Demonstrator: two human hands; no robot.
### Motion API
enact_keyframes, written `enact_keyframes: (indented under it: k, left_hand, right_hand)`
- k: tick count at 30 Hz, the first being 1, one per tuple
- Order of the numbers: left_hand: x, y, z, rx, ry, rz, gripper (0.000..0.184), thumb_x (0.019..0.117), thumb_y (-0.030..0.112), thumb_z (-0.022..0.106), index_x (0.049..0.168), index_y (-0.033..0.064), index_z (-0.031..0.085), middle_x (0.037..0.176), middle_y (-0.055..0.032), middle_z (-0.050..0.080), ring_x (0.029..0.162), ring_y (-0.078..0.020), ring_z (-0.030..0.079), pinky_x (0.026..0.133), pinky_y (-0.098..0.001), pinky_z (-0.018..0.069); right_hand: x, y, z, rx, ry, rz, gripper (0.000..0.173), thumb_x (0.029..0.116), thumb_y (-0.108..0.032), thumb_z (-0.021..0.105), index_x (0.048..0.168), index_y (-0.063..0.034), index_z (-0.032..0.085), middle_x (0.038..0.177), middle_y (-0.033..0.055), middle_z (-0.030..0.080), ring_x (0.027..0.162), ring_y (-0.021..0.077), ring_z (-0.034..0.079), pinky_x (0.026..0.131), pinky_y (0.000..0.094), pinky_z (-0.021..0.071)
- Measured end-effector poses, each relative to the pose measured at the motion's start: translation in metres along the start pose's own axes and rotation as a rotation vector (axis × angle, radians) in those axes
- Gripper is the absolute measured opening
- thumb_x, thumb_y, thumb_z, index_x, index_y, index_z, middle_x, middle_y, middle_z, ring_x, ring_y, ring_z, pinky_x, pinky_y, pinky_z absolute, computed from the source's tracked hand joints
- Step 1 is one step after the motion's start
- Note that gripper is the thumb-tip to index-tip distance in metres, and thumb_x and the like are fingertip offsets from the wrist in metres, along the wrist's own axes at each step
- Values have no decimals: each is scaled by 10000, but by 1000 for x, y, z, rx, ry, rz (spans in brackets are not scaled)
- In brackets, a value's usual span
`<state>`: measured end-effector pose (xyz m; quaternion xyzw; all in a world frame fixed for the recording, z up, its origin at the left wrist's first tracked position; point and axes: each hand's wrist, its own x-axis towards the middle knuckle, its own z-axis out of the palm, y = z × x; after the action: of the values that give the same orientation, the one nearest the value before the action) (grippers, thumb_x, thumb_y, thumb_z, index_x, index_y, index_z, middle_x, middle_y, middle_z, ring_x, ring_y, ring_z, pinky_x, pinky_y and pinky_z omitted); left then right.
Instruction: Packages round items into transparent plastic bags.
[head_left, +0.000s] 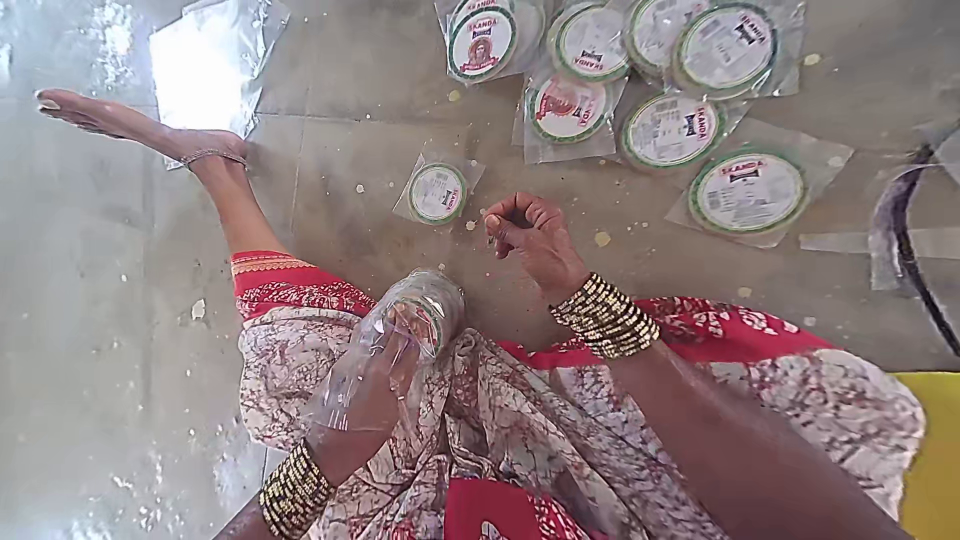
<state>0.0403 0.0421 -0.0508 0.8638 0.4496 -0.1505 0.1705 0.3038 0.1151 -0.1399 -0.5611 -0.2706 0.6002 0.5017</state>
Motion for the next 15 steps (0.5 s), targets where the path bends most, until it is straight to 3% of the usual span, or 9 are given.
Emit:
enact_keyframes:
  k: [2,4,7,8,9,11,12,13,15]
  left_hand:
    - [5,-2,-12,54,-42,30,369,1023,183,526,1343,49,654,1424,-154,601,1307,-327,584,1059,-507,482]
    - [13,0,-33,-40,-78,10,314,1024,158,535,1270,42,692,1343,-139,658,1255,-307,622,1047,-505,492]
    - [18,-3,-60,-232,-57,14,278,1043,194,525,1069,15,738,1006,-186,729,973,-360,709,880,-587,542]
    - [15,-6,-67,-257,-15,20,311,1052,232,501,1028,29,736,924,-165,723,893,-343,712,831,-591,551]
    - [13,-7,-75,-317,15,-3,356,1066,273,470,1029,41,737,873,-119,721,818,-277,713,795,-536,574]
    - [5,-11,-87,-522,103,-33,367,1070,324,470,1060,66,731,846,1,718,739,-98,705,723,-329,613]
    - [2,-13,-88,-647,147,-6,329,1054,318,522,1080,58,722,878,22,728,759,-54,706,725,-267,616]
    - [-3,-15,-88,-707,156,40,332,1022,320,587,1150,39,707,981,5,740,859,-50,709,799,-256,604]
    - [-14,-22,-83,-551,68,143,624,910,529,679,1330,68,656,1284,-66,690,1190,-151,644,1026,-383,520]
  right_hand:
    - [7,-3,-4,-34,16,-11,14,966,12,638,977,3,637,773,35,632,569,58,588,551,208,540]
    - [11,-2,-10,-71,47,-27,9,970,0,640,977,4,640,783,44,632,575,62,587,552,212,536]
    - [11,6,-19,-129,110,-13,38,971,-15,646,990,17,641,783,56,623,566,70,570,554,226,525]
    - [11,9,-21,-153,128,-13,45,972,-19,648,992,20,642,781,60,622,564,73,567,554,230,522]
    - [11,13,-23,-181,149,-22,50,969,-26,656,989,18,644,771,60,621,559,75,566,551,236,523]
    - [9,16,-26,-277,170,-43,82,973,-61,661,1014,10,656,802,76,631,599,108,582,594,286,535]
    - [8,17,-29,-336,180,-59,101,975,-76,658,1025,12,665,825,97,646,632,144,603,629,335,547]
    - [6,16,-31,-388,185,-65,122,980,-85,651,1043,18,669,861,125,661,675,184,628,670,382,558]
    - [-2,15,-33,-464,190,-64,150,993,-94,642,1079,26,670,939,161,676,749,233,659,741,436,571]
